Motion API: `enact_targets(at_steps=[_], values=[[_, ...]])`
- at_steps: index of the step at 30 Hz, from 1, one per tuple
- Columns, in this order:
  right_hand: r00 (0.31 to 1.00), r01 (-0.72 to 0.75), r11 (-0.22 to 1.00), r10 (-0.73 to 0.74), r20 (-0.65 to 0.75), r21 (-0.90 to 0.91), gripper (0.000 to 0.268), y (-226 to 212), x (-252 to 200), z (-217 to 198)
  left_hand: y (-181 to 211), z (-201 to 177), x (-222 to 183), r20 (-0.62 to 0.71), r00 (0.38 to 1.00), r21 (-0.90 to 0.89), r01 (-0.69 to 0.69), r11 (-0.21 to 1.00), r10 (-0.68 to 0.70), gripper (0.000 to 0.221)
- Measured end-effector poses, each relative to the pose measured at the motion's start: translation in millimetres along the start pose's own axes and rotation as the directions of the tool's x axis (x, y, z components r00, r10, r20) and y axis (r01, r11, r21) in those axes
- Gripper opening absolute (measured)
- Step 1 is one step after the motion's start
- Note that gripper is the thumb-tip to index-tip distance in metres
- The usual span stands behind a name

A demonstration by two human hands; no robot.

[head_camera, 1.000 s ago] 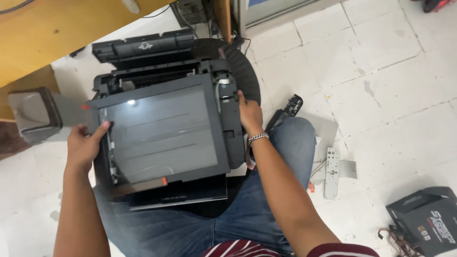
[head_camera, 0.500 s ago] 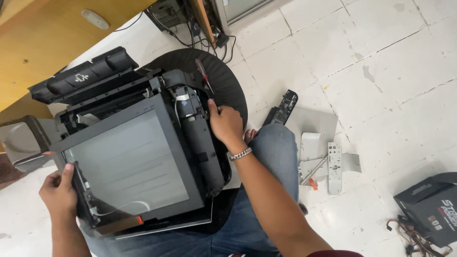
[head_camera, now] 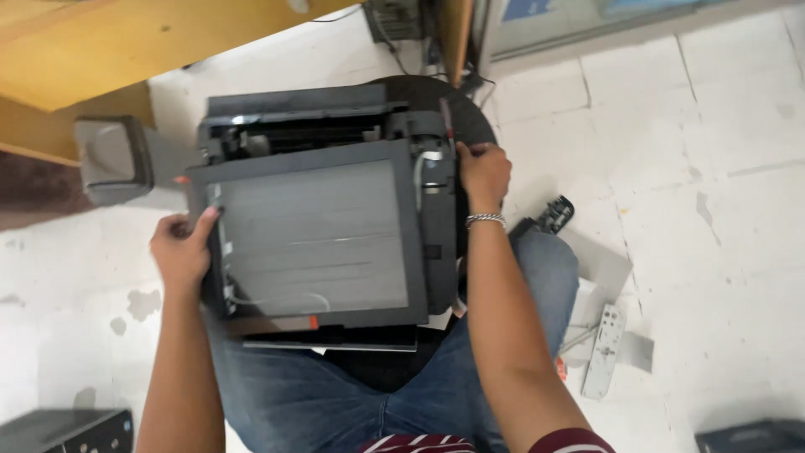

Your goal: Disassembling a printer to access internal components for repair

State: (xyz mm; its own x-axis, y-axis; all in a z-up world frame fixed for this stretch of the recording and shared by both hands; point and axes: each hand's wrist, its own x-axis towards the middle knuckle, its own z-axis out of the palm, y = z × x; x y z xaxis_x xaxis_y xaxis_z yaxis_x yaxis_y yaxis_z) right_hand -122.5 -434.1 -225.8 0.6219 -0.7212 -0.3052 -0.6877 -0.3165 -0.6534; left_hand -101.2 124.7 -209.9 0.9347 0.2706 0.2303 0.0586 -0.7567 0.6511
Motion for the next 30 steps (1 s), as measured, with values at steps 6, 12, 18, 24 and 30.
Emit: enact_targets(at_steps=[6, 12, 18, 24, 30], values=[[0.863, 0.459, 0.857, -0.493, -0.113, -0.234, 0.024, 74, 104, 66, 75, -30, -51, 0.053, 0.991, -0.182, 0.129, 0.975, -0.121, 0.057], [0.924, 0.367, 0.871, -0.302, -0.234, 0.326, 0.009, 94, 129, 27, 69, -87, -148, -0.053, 0.962, -0.495, 0.207, 0.844, -0.267, 0.034], [0.953, 0.191, 0.465, -0.297, -0.051, 0.865, 0.015, -69, -142, -135, 92, -144, -217, -0.010, 0.939, -0.574, 0.277, 0.771, -0.344, 0.012], [0.786, 0.277, 0.206, -0.610, -0.099, 0.938, 0.014, -100, -337, -78, 198, -146, -204, 0.544, 0.801, -0.566, 0.132, 0.814, 0.249, 0.060], [0.701, 0.223, 0.279, -0.712, 0.045, 0.934, 0.009, -100, -370, -45, 195, -114, -199, 0.247, 0.797, -0.756, -0.197, 0.624, 0.551, 0.039]])
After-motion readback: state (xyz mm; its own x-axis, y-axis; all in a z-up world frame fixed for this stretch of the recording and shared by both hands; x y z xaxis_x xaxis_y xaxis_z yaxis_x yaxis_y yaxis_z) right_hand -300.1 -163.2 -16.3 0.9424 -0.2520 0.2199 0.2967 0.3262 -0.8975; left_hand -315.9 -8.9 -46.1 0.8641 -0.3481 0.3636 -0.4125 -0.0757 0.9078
